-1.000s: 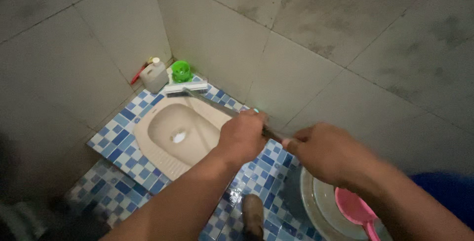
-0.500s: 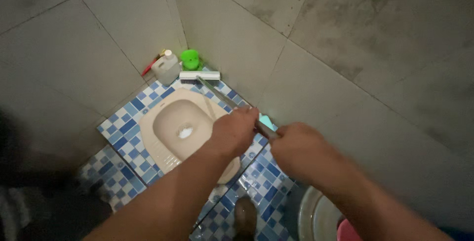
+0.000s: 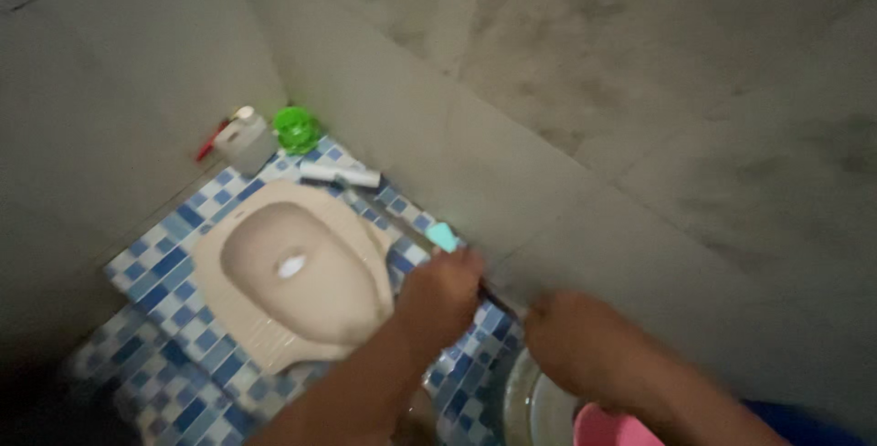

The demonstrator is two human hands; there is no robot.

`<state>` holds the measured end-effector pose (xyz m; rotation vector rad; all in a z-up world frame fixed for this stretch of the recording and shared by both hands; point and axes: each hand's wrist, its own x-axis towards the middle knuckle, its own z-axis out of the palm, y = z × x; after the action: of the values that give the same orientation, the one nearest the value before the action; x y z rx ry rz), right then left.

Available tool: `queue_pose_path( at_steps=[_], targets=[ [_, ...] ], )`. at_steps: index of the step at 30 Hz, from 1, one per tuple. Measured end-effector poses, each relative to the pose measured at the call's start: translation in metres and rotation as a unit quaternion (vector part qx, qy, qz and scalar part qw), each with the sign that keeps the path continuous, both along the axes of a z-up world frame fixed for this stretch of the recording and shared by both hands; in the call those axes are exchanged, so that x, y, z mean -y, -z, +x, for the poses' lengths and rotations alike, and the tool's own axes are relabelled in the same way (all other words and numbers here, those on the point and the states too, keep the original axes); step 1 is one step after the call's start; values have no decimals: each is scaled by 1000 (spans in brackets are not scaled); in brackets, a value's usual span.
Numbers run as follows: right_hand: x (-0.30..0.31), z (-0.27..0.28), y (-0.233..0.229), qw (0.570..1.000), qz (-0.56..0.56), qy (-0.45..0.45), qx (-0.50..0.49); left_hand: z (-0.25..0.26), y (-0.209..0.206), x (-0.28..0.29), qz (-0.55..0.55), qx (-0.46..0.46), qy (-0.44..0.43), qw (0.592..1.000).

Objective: The person cleans a bathroom floor and fixtures using a squeegee and a pink scoop. They pour water from a bucket into a squat toilet, then use the squeegee to push water across the floor and into the toilet. The person also uses a blue basin to pour water and continues squeegeeing the floor and toilet area.

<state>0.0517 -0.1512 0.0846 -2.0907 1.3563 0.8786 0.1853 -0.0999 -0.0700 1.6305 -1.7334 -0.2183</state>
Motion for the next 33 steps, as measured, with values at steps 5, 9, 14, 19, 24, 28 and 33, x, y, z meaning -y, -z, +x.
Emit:
queue_pose_path(
  at_steps=[5,9,14,19,24,28,33],
  targets=[
    [-10,-29,-4,998,9,24,-51,-11,-3,0,71,62,62,994],
    [6,-18,51,900,-39,-432,-28,21,-5,9,293,148,71,942],
    [0,50,61,981,-41,-188,36,64,1,5,254,102,-12,962],
    [-3,16,31,986,50,-152,-50,32,8,11,354,93,-1,931],
    [-13,-59,8,984,23,-176,-16,-45,9,-12,74,144,21,987],
    [-17,-47,-3,997,51,-25,-44,-28,-9,-14,180,125,91,971],
    [-11,8,18,999,41,-10,15,27,-16,9,295,166,44,940]
  ],
)
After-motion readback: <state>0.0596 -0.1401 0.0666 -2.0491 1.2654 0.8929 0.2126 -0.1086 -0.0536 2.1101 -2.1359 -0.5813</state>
